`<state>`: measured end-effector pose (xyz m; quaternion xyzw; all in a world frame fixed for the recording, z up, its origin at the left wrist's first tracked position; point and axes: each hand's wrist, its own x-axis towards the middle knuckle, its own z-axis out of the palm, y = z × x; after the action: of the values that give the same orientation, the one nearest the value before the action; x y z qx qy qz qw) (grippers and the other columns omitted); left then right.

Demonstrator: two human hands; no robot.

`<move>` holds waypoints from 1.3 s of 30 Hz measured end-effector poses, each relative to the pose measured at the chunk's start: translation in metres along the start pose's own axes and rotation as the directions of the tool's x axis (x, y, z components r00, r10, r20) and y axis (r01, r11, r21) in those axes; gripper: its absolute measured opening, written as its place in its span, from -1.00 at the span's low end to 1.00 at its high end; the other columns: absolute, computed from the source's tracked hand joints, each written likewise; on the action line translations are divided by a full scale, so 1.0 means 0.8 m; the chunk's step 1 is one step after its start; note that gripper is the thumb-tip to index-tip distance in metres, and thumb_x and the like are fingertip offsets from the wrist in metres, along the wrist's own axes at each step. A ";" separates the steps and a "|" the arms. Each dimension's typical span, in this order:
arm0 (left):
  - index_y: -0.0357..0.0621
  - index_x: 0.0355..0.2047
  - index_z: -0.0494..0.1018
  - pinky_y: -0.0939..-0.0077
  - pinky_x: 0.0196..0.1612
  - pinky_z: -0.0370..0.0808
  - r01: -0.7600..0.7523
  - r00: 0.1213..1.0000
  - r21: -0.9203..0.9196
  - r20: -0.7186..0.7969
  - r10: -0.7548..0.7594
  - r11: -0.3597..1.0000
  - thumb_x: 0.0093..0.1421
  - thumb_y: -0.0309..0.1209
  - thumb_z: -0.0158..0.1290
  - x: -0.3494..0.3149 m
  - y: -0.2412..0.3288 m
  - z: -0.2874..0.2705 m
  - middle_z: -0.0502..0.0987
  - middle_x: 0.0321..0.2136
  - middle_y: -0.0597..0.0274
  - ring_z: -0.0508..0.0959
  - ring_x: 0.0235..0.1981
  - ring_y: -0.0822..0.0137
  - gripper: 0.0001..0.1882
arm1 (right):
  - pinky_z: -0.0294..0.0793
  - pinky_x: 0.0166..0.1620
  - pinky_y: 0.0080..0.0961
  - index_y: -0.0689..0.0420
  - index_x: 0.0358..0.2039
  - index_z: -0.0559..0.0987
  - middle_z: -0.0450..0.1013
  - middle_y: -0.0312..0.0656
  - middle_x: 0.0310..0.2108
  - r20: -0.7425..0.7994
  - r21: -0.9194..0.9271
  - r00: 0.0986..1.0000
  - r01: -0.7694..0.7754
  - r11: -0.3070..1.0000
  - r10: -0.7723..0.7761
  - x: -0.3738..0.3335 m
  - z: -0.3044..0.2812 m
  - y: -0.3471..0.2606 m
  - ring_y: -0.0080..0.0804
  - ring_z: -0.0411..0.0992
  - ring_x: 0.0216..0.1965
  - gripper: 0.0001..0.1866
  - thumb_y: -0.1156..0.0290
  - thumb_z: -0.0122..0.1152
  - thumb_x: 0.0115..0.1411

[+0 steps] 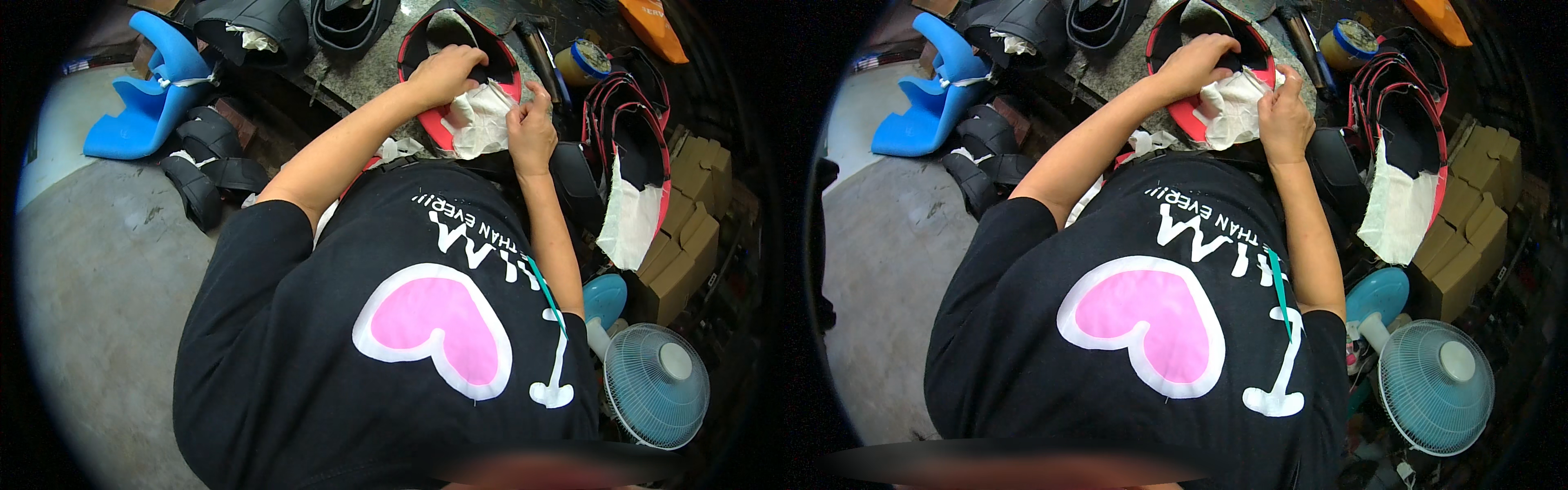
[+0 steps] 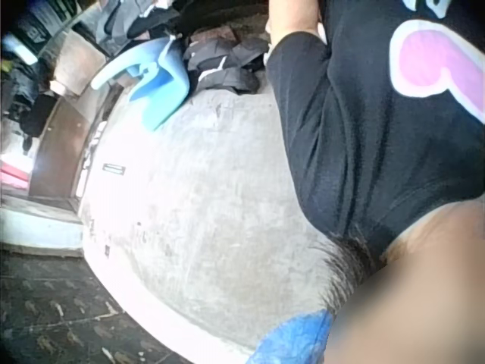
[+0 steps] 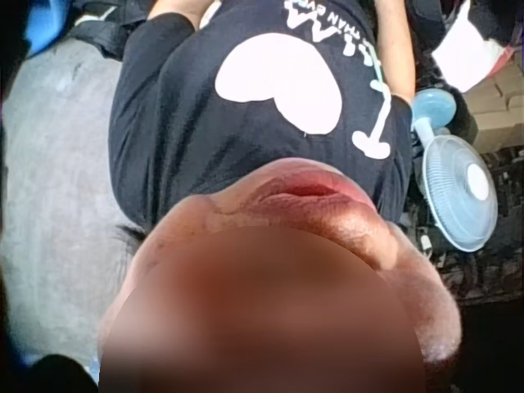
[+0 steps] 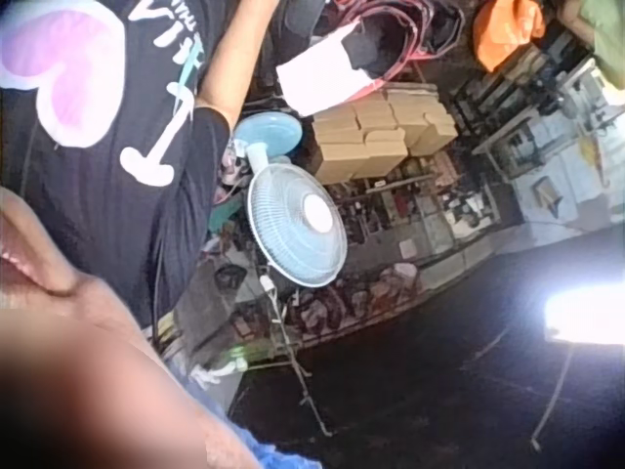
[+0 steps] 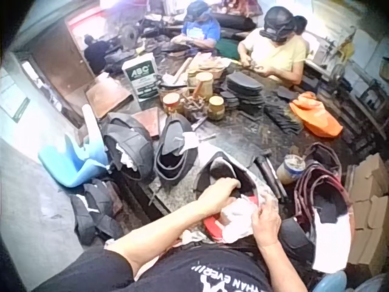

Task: The person inserts white padding into the interior of a red and black shoe, then uses scissors to trim the excess material flush with the shoe's opening. The person repeats this process on a second shoe, adjusting the padding and cutting it to fit.

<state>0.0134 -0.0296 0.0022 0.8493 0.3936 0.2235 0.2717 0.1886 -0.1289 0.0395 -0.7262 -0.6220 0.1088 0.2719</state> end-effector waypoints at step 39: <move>0.03 0.03 0.48 0.16 0.11 0.39 0.051 0.994 0.007 0.101 -0.051 0.999 0.02 -0.13 0.24 -0.026 0.006 0.003 0.46 -0.03 0.13 0.43 0.04 0.01 -0.45 | 0.49 -0.27 -0.53 0.17 -0.14 0.39 0.55 -0.18 -0.41 -0.049 0.481 0.998 -0.004 0.876 0.031 0.020 0.042 0.011 -0.45 0.55 -0.40 -0.70 0.58 0.22 0.12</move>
<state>0.0052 -0.0491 -0.0002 0.8499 0.4013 0.1724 0.2948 0.1827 -0.1055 0.0096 -0.6442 -0.5612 0.2423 0.4597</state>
